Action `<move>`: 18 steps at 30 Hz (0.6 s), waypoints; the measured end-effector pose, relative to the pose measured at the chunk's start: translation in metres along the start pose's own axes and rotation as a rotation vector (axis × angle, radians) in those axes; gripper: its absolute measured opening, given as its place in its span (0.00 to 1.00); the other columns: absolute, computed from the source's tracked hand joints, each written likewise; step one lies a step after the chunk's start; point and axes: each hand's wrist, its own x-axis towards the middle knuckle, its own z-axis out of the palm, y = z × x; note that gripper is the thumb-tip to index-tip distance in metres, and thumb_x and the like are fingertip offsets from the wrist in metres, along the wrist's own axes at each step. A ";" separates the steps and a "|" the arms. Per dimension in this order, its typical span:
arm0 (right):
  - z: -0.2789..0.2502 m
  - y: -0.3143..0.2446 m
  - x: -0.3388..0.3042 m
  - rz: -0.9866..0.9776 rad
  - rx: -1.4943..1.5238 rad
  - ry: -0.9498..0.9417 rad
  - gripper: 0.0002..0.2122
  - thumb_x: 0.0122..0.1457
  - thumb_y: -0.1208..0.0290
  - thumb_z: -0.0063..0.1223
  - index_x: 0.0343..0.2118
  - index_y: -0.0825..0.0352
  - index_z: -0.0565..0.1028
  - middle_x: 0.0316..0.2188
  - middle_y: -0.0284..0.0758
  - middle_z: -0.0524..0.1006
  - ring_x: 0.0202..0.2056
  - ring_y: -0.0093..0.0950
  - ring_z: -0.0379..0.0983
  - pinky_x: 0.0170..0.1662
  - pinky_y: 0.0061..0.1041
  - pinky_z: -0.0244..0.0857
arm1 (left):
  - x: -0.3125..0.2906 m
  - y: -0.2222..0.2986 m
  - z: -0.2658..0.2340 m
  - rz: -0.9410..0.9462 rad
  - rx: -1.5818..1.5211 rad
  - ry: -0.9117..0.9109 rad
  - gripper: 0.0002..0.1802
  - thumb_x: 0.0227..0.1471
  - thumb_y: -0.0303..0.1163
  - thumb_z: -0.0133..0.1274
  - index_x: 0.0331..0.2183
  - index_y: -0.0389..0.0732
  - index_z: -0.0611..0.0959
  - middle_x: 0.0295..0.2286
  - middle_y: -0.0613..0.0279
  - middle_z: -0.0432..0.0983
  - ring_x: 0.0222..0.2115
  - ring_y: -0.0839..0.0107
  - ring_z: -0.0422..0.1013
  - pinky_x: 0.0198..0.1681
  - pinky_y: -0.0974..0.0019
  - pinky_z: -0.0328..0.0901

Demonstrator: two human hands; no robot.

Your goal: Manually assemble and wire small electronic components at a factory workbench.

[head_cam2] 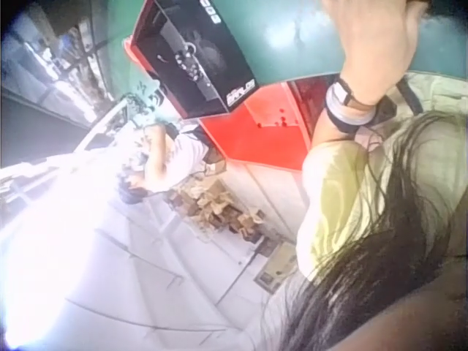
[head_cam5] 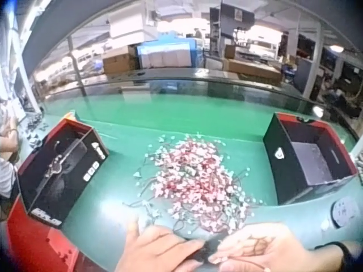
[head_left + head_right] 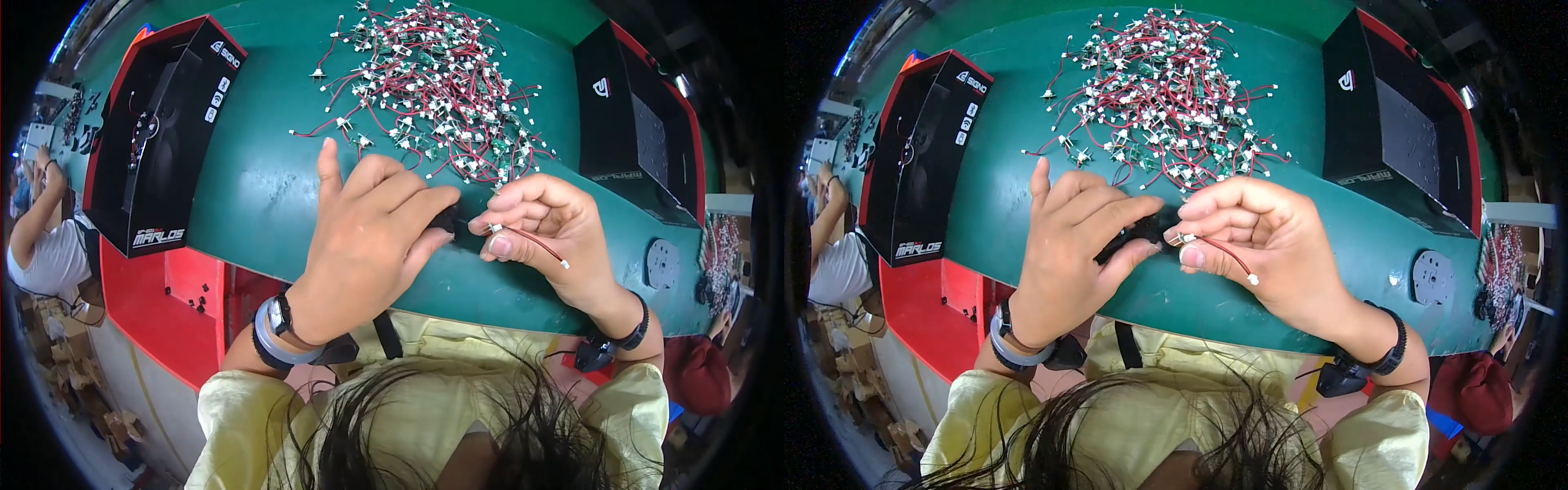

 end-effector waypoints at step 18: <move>0.000 -0.026 -0.005 -0.432 -0.584 0.123 0.08 0.42 0.83 0.58 0.29 0.71 0.76 0.27 0.37 0.74 0.30 0.23 0.72 0.30 0.16 0.67 | 0.010 0.026 0.002 -0.369 -1.004 0.099 0.21 0.36 0.20 0.57 0.39 0.37 0.77 0.29 0.56 0.73 0.25 0.74 0.70 0.28 0.75 0.65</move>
